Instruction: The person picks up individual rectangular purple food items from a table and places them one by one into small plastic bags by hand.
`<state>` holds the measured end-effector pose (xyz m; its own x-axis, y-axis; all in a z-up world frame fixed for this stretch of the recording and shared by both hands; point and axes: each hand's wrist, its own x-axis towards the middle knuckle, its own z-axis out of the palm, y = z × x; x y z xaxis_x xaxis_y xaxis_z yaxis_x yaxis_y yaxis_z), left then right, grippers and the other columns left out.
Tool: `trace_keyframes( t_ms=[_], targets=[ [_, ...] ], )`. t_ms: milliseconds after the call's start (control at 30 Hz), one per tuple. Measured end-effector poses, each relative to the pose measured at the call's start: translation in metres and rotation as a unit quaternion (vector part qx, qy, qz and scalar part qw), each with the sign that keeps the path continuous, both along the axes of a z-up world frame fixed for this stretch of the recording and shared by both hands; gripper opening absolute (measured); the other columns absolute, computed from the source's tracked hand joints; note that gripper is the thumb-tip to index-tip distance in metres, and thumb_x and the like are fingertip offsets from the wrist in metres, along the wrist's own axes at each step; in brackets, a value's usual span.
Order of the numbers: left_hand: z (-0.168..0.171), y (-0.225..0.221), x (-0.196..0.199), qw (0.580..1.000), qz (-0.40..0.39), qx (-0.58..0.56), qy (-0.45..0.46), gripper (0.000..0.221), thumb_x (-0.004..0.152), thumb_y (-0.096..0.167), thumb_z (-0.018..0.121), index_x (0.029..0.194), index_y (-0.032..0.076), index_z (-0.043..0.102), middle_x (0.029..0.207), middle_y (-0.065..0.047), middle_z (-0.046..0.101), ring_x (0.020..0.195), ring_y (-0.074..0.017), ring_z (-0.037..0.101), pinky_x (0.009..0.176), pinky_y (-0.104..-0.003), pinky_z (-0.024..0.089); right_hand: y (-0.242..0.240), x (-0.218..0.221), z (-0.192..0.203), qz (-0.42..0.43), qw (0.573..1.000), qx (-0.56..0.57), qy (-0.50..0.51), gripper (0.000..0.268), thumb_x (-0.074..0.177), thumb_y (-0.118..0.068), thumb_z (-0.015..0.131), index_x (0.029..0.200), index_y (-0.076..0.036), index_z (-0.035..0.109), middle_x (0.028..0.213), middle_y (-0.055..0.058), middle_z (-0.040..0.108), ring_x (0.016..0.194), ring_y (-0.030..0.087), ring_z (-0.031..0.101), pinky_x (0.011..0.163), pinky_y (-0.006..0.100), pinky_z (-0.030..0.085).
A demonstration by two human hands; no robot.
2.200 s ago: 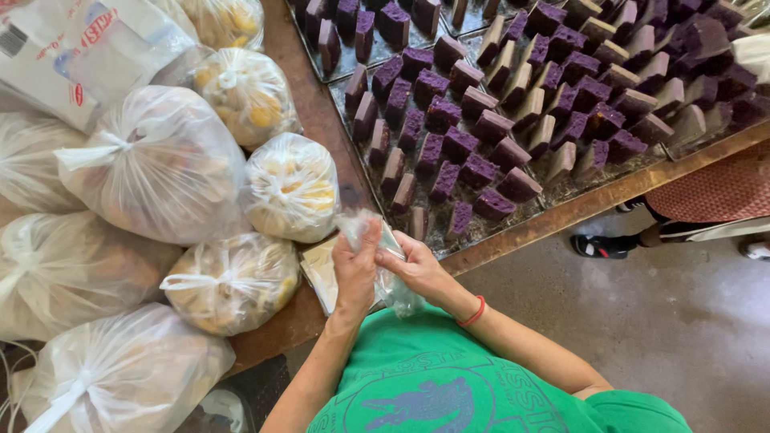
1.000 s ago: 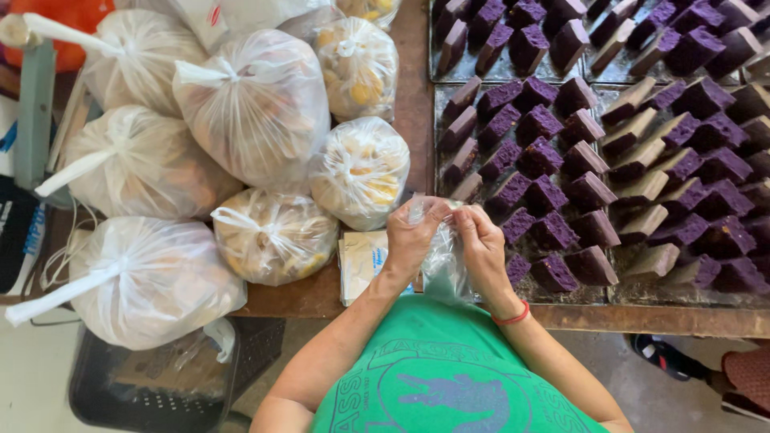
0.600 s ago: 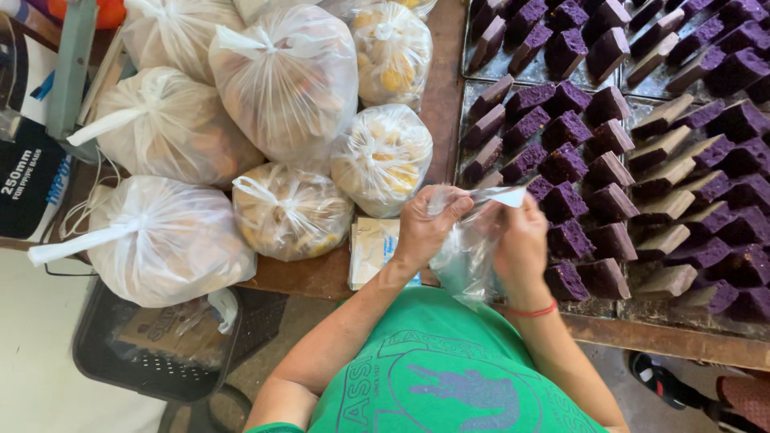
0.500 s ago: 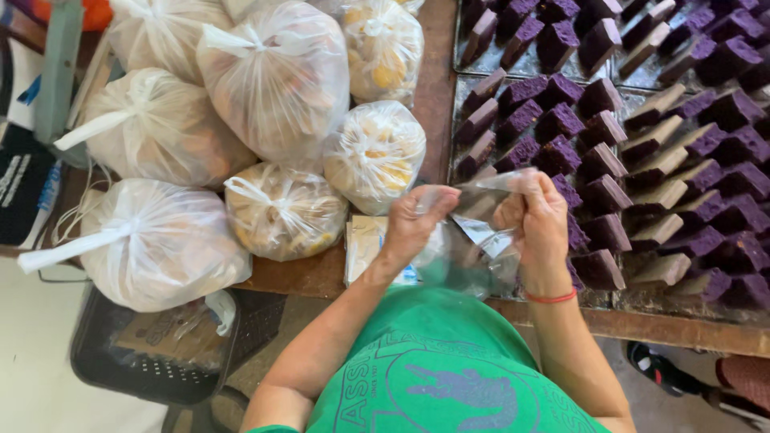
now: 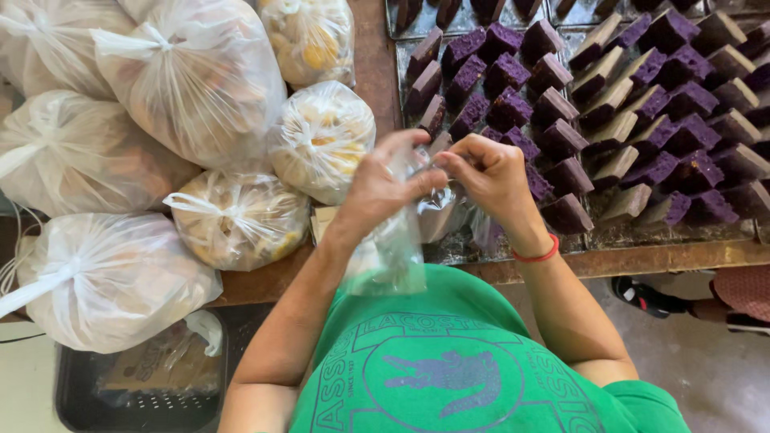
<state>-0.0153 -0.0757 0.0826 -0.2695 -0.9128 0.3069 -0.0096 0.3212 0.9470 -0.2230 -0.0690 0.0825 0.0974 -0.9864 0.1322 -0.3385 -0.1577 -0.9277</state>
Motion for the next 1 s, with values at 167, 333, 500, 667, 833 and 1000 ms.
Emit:
trace_keyframes(
  t_ms=[167, 333, 500, 667, 833, 1000],
  targets=[
    [-0.047, 0.015, -0.011, 0.97, -0.067, 0.217, 0.088, 0.02, 0.097, 0.02, 0.074, 0.103, 0.001, 0.077, 0.09, 0.0, 0.075, 0.084, -0.0056, 0.065, 0.075, -0.023, 0.054, 0.004, -0.008, -0.026, -0.046, 0.998, 0.019, -0.027, 0.015, 0.1, -0.014, 0.074, 0.092, -0.001, 0.074, 0.069, -0.006, 0.062, 0.063, -0.002, 0.046, 0.051, 0.02, 0.034],
    [-0.089, 0.025, -0.016, 0.958, -0.026, 0.249, 0.137, 0.019, 0.097, 0.02, 0.072, 0.102, 0.002, 0.077, 0.088, 0.001, 0.076, 0.082, -0.0059, 0.069, 0.076, -0.023, 0.056, 0.015, -0.004, -0.049, -0.038, 0.997, 0.003, 0.062, 0.017, 0.098, -0.014, 0.075, 0.089, 0.0, 0.072, 0.064, -0.003, 0.057, 0.06, 0.001, 0.044, 0.05, 0.022, 0.035],
    [-0.105, 0.03, -0.021, 0.97, 0.03, 0.231, 0.074, 0.023, 0.099, 0.018, 0.081, 0.089, -0.002, 0.075, 0.079, -0.003, 0.069, 0.073, -0.0083, 0.06, 0.064, -0.026, 0.048, 0.022, 0.014, -0.047, -0.053, 0.997, 0.052, 0.026, 0.013, 0.099, -0.014, 0.073, 0.096, -0.001, 0.073, 0.072, 0.002, 0.063, 0.066, 0.003, 0.049, 0.055, 0.025, 0.039],
    [-0.105, 0.02, -0.017, 0.925, 0.011, 0.285, 0.252, 0.016, 0.093, 0.02, 0.079, 0.099, 0.006, 0.075, 0.089, 0.001, 0.073, 0.081, -0.0068, 0.065, 0.072, -0.024, 0.052, 0.026, 0.031, -0.022, -0.089, 0.974, -0.162, 0.128, 0.031, 0.085, -0.014, 0.082, 0.105, 0.001, 0.064, 0.119, 0.016, 0.059, 0.106, 0.023, 0.057, 0.091, 0.036, 0.047],
    [-0.093, 0.026, -0.005, 0.908, -0.069, 0.307, 0.277, 0.022, 0.097, 0.03, 0.073, 0.098, 0.009, 0.077, 0.093, 0.001, 0.075, 0.088, -0.0073, 0.068, 0.082, -0.023, 0.055, 0.02, 0.032, -0.021, 0.039, 0.995, -0.082, -0.048, 0.012, 0.088, -0.007, 0.076, 0.094, -0.005, 0.066, 0.142, 0.018, 0.057, 0.131, 0.03, 0.053, 0.108, 0.04, 0.042],
    [-0.076, 0.022, 0.011, 0.935, 0.044, 0.24, 0.259, 0.015, 0.101, 0.019, 0.077, 0.103, 0.006, 0.07, 0.088, 0.0, 0.07, 0.08, -0.0089, 0.061, 0.072, -0.025, 0.05, -0.008, 0.022, -0.052, -0.056, 0.997, -0.047, 0.012, 0.005, 0.09, -0.001, 0.068, 0.095, -0.001, 0.066, 0.126, 0.012, 0.068, 0.119, 0.024, 0.064, 0.103, 0.039, 0.05]
  ],
)
